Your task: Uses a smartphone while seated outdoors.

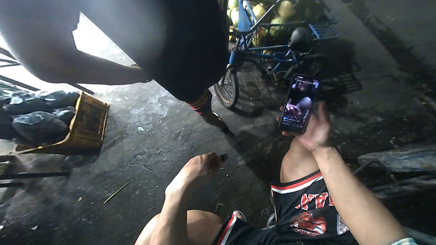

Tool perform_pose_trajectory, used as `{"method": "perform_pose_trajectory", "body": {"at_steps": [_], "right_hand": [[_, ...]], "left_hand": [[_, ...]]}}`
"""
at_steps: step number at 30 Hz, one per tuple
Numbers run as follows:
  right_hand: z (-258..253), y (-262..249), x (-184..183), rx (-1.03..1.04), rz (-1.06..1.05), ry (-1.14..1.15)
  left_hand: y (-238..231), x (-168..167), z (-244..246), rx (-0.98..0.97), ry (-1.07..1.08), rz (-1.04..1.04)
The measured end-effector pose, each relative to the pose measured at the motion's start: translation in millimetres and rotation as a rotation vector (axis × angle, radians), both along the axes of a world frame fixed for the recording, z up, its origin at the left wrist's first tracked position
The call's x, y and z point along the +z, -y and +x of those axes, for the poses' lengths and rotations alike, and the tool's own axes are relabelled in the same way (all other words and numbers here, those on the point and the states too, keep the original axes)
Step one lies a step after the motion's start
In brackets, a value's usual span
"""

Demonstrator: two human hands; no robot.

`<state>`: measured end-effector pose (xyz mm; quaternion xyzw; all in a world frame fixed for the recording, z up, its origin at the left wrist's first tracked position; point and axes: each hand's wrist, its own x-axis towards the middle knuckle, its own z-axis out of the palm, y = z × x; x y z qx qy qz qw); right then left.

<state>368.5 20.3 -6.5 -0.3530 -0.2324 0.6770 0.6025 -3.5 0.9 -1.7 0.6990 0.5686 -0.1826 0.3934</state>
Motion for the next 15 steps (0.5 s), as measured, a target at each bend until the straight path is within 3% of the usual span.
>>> {"method": "perform_pose_trajectory", "body": {"at_steps": [15], "right_hand": [[1.1, -0.3, -2.7, 0.009, 0.035, -0.035]], "left_hand": [[0.4, -1.3, -0.7, 0.004, -0.002, 0.009]]}}
